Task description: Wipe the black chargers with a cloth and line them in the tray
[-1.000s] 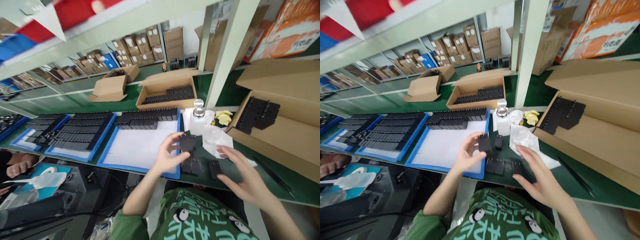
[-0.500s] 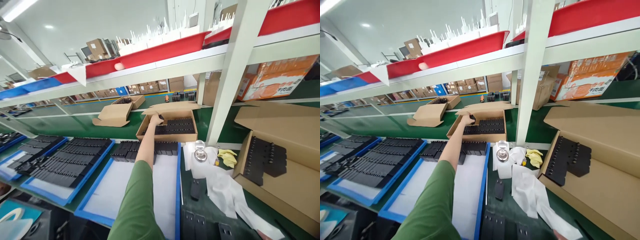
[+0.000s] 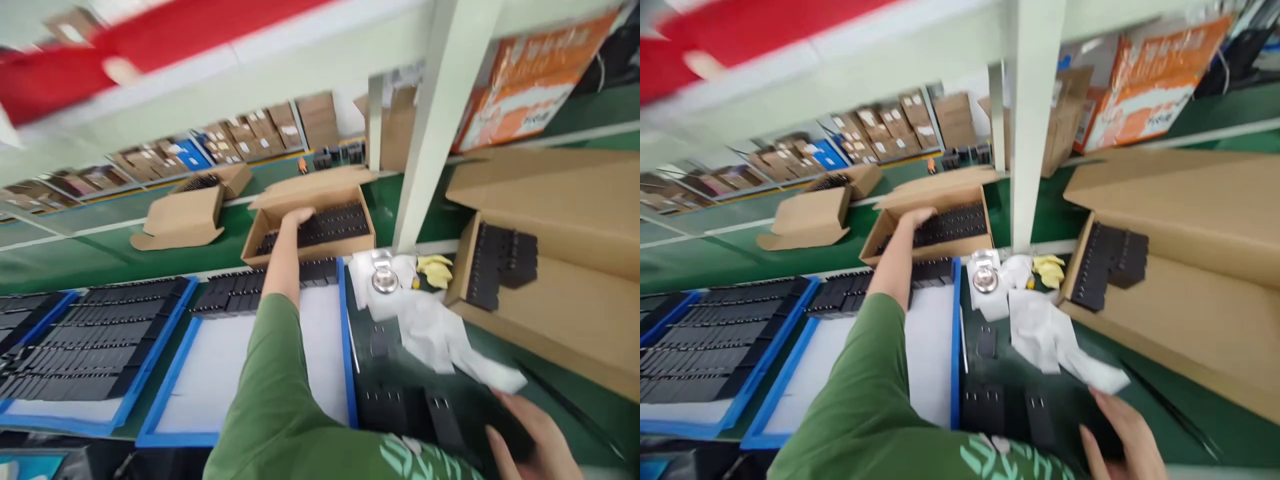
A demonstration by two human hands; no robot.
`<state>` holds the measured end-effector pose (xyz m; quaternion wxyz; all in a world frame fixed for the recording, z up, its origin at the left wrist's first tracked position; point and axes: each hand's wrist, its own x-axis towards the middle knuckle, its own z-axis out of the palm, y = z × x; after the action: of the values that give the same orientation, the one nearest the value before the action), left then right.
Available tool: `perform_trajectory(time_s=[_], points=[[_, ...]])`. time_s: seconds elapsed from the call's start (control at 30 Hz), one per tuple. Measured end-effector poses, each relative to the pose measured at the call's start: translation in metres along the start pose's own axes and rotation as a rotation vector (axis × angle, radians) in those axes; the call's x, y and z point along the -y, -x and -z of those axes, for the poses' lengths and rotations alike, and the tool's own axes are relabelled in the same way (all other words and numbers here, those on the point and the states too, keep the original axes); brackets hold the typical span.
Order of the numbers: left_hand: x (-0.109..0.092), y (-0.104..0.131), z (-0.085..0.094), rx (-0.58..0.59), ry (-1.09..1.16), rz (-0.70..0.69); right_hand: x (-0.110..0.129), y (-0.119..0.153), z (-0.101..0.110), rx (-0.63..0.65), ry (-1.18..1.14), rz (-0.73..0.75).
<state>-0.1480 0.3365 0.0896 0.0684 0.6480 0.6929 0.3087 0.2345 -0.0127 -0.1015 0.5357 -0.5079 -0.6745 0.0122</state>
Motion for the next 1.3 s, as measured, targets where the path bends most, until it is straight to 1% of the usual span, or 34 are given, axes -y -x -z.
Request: perform_trajectory(time_s=[0.07, 0.13, 0.17, 0.2, 0.23, 0.27, 0.3, 0.33, 0.37, 0.4, 0.43, 0.47, 0.5, 0.53, 0.57, 0.6, 0.67, 0.77, 0.87, 0.93, 0.97, 1.03, 1.13, 1.23, 1.3], points=[[-0.005, 0.005, -0.001, 0.070, -0.063, 0.049, 0.002, 0.008, 0.006, 0.030, 0.064, 0.002], [-0.011, 0.013, 0.001, 0.075, -0.120, 0.053, 0.002, 0.012, 0.010, 0.111, 0.072, -0.010], [-0.015, 0.022, 0.005, 0.054, -0.141, 0.033, 0.003, 0.011, 0.011, 0.155, 0.064, -0.008], [-0.019, 0.036, 0.011, 0.029, -0.155, -0.006, 0.006, 0.009, 0.012, 0.207, 0.050, -0.004], [-0.025, 0.057, 0.018, 0.008, -0.162, -0.057, 0.009, 0.005, 0.013, 0.255, 0.032, 0.005], [-0.030, 0.083, 0.027, 0.005, -0.161, -0.110, 0.014, 0.000, 0.014, 0.316, 0.013, 0.013], [-0.035, 0.115, 0.036, 0.011, -0.153, -0.173, 0.021, -0.006, 0.014, 0.396, 0.002, 0.019], [-0.038, 0.150, 0.045, 0.041, -0.144, -0.225, 0.028, -0.012, 0.015, 0.492, -0.001, 0.024], [-0.041, 0.188, 0.051, 0.113, -0.126, -0.291, 0.035, -0.017, 0.015, 0.603, 0.003, 0.028], [-0.041, 0.225, 0.055, 0.263, -0.072, -0.402, 0.042, -0.022, 0.014, 0.717, 0.011, 0.032], [-0.039, 0.259, 0.057, 0.449, -0.010, -0.460, 0.048, -0.026, 0.012, 0.807, 0.014, 0.036], [-0.035, 0.289, 0.055, 0.618, 0.053, -0.456, 0.053, -0.029, 0.009, 0.865, 0.007, 0.036], [-0.030, 0.313, 0.052, 0.694, 0.078, -0.446, 0.056, -0.031, 0.006, 0.886, -0.010, 0.035], [-0.025, 0.331, 0.046, 0.736, 0.108, -0.431, 0.058, -0.032, 0.002, 0.889, -0.033, 0.028], [-0.020, 0.344, 0.039, 0.755, 0.141, -0.405, 0.060, -0.033, -0.002, 0.882, -0.055, 0.020], [-0.015, 0.353, 0.032, 0.757, 0.174, -0.379, 0.062, -0.033, -0.006, 0.879, -0.076, 0.012], [-0.010, 0.363, 0.017, 0.747, 0.255, -0.315, 0.068, -0.031, -0.012, 0.891, -0.094, 0.002], [-0.012, 0.373, 0.000, 0.718, 0.385, -0.200, 0.081, -0.028, -0.018, 0.890, 0.002, -0.034], [-0.019, 0.384, -0.007, 0.728, 0.511, -0.095, 0.098, -0.026, -0.026, 0.923, 0.193, -0.067], [-0.021, 0.390, -0.005, 0.713, 0.563, -0.041, 0.109, -0.024, -0.033, 0.925, 0.212, -0.115], [-0.021, 0.392, -0.002, 0.675, 0.577, -0.016, 0.114, -0.023, -0.037, 0.904, 0.189, -0.153], [-0.018, 0.397, 0.007, 0.564, 0.592, 0.025, 0.121, -0.022, -0.044, 0.844, 0.131, -0.238], [-0.007, 0.405, 0.020, 0.363, 0.675, 0.075, 0.121, -0.023, -0.049, 0.777, 0.052, -0.325], [0.000, 0.416, 0.026, 0.134, 0.834, 0.095, 0.110, -0.030, -0.041, 0.709, -0.128, -0.404], [-0.001, 0.425, 0.026, 0.020, 0.906, 0.049, 0.102, -0.039, -0.029, 0.675, -0.328, -0.460]])
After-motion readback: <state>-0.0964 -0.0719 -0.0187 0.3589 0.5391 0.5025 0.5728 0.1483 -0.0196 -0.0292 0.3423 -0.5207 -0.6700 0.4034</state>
